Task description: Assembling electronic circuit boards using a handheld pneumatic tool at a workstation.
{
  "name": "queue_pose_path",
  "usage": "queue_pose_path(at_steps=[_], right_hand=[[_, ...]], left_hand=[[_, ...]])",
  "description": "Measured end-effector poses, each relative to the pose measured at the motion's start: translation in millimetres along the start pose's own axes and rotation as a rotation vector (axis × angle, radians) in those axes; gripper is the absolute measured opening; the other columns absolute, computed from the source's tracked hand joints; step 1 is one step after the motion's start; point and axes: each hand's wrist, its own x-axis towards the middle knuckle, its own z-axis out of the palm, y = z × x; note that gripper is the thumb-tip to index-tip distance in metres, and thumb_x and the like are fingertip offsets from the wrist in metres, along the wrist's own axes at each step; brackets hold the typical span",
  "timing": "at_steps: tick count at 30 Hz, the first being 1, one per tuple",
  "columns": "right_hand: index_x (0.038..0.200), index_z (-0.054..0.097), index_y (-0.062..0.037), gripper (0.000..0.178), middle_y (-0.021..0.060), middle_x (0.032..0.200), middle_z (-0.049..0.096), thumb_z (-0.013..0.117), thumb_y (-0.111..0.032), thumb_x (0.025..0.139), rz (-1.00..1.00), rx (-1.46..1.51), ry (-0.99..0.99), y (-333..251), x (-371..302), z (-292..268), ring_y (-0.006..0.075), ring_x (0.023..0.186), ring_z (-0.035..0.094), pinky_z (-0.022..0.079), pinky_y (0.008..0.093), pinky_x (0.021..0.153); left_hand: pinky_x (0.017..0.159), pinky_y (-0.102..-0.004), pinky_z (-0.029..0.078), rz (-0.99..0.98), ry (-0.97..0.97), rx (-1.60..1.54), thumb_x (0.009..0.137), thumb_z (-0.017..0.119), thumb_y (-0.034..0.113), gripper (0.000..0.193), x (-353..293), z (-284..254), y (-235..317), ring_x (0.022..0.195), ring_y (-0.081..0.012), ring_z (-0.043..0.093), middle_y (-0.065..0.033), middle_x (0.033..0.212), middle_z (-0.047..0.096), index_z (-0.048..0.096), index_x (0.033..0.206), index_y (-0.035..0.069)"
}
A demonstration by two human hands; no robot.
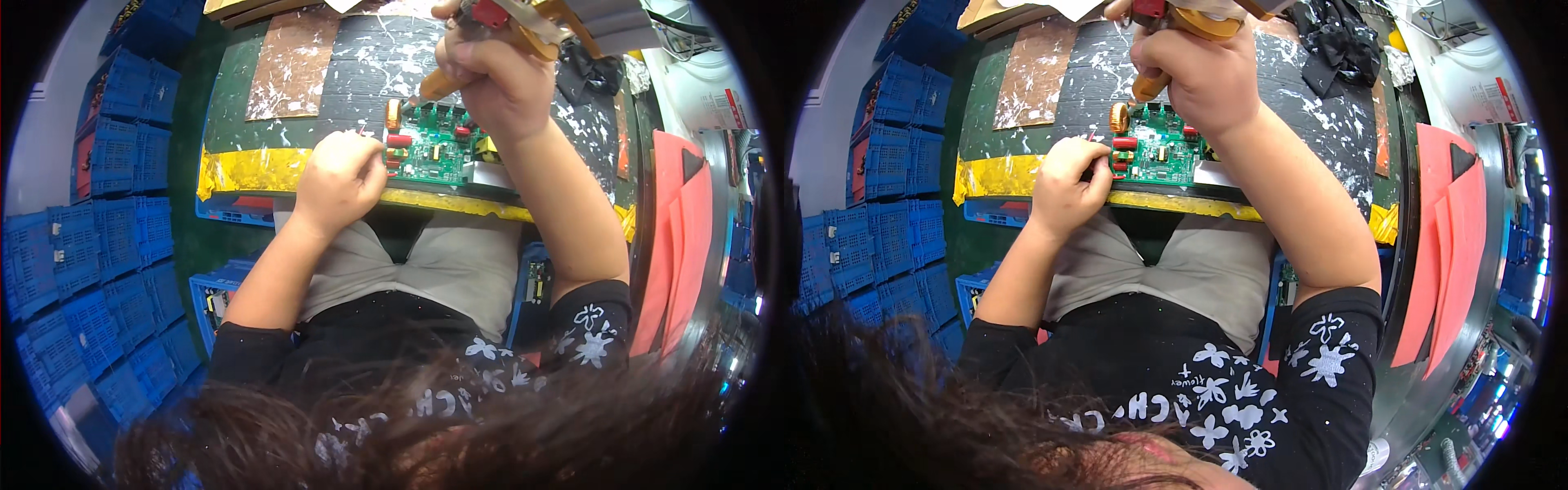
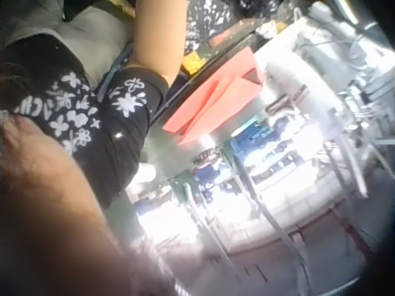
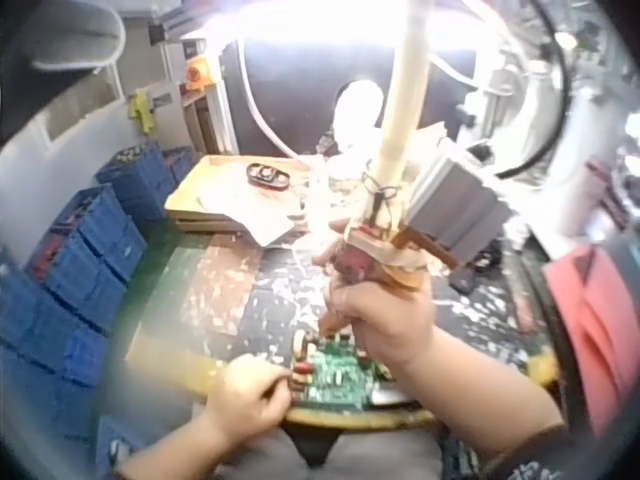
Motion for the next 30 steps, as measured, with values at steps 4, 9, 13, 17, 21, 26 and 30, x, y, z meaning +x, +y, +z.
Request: queue_pose_path(at_steps=[4, 9, 13, 17, 21, 26, 30], right_hand=[[0.128, 0.044, 0.0027, 0.061, 0.0241, 0.112, 0.056, 0.054, 0.012, 0.069, 0.012, 0.04, -0.065, -10, -7, 9, 0.0182, 0.069, 0.06, 0.055, 0.0292, 0.056], [0.132, 0.039, 0.0034, 0.065, 0.0238, 0.108, 0.057, 0.053, 0.012, 0.069, 0.095, 0.012, -0.069, -10, -17, 5, 0.0221, 0.072, 0.063, 0.058, 0.0319, 0.06], [0.133, 0.038, 0.0011, 0.065, 0.0198, 0.103, 0.059, 0.054, 0.012, 0.071, 0.071, 0.111, -0.028, 5, -20, 2, 0.0237, 0.074, 0.064, 0.058, 0.0341, 0.063], [0.134, 0.038, -0.0018, 0.065, 0.0183, 0.103, 0.058, 0.055, 0.011, 0.072, 0.117, 0.177, -0.002, 5, -22, 6, 0.024, 0.075, 0.063, 0.058, 0.0354, 0.066], [0.134, 0.041, -0.0001, 0.062, 0.0215, 0.121, 0.055, 0.051, 0.004, 0.073, -0.171, -0.058, -0.208, 1, -7, -6, 0.0109, 0.056, 0.043, 0.039, 0.0281, 0.054], [0.136, 0.038, 0.0002, 0.064, 0.0231, 0.118, 0.056, 0.05, 0.003, 0.073, -0.23, -0.109, -0.259, -5, -6, -16, 0.0113, 0.057, 0.043, 0.04, 0.0287, 0.055], [0.135, 0.038, 0.0001, 0.063, 0.022, 0.113, 0.056, 0.05, 0.003, 0.073, -0.182, -0.125, -0.167, 9, -4, -17, 0.0124, 0.057, 0.043, 0.041, 0.0295, 0.056]], left_hand=[[0.069, -0.0379, 0.049, -0.011, 0.01, 0.001, 0.074, 0.062, -0.001, 0.01, -1, 1, 0, 0.071, -0.0306, 0.06, -0.0132, 0.077, 0.062, 0.064, 0.084, 0.001], [0.069, -0.0382, 0.049, 0.02, 0.017, -0.017, 0.074, 0.062, 0.0, 0.01, -1, 1, 1, 0.073, -0.0306, 0.061, -0.0133, 0.077, 0.062, 0.063, 0.084, 0.001], [0.069, -0.0385, 0.049, 0.001, 0.018, -0.021, 0.074, 0.063, 0.0, 0.01, -3, 1, -1, 0.073, -0.031, 0.061, -0.0135, 0.077, 0.062, 0.063, 0.084, 0.002], [0.067, -0.0396, 0.048, 0.043, 0.041, -0.023, 0.073, 0.062, 0.002, 0.009, -1, 0, -1, 0.07, -0.0311, 0.059, -0.0128, 0.074, 0.061, 0.062, 0.082, 0.003], [0.066, -0.0404, 0.046, 0.049, 0.083, -0.053, 0.073, 0.062, 0.003, 0.007, -1, 2, -2, 0.066, -0.0307, 0.057, -0.012, 0.07, 0.058, 0.061, 0.08, 0.004], [0.066, -0.0404, 0.046, 0.052, 0.06, -0.047, 0.072, 0.062, 0.003, 0.007, 0, 0, -1, 0.066, -0.0303, 0.057, -0.0117, 0.07, 0.058, 0.061, 0.079, 0.003], [0.065, -0.0402, 0.046, 0.054, 0.061, -0.033, 0.072, 0.062, 0.004, 0.006, -1, 0, -2, 0.066, -0.03, 0.057, -0.0116, 0.07, 0.059, 0.061, 0.078, 0.004]])
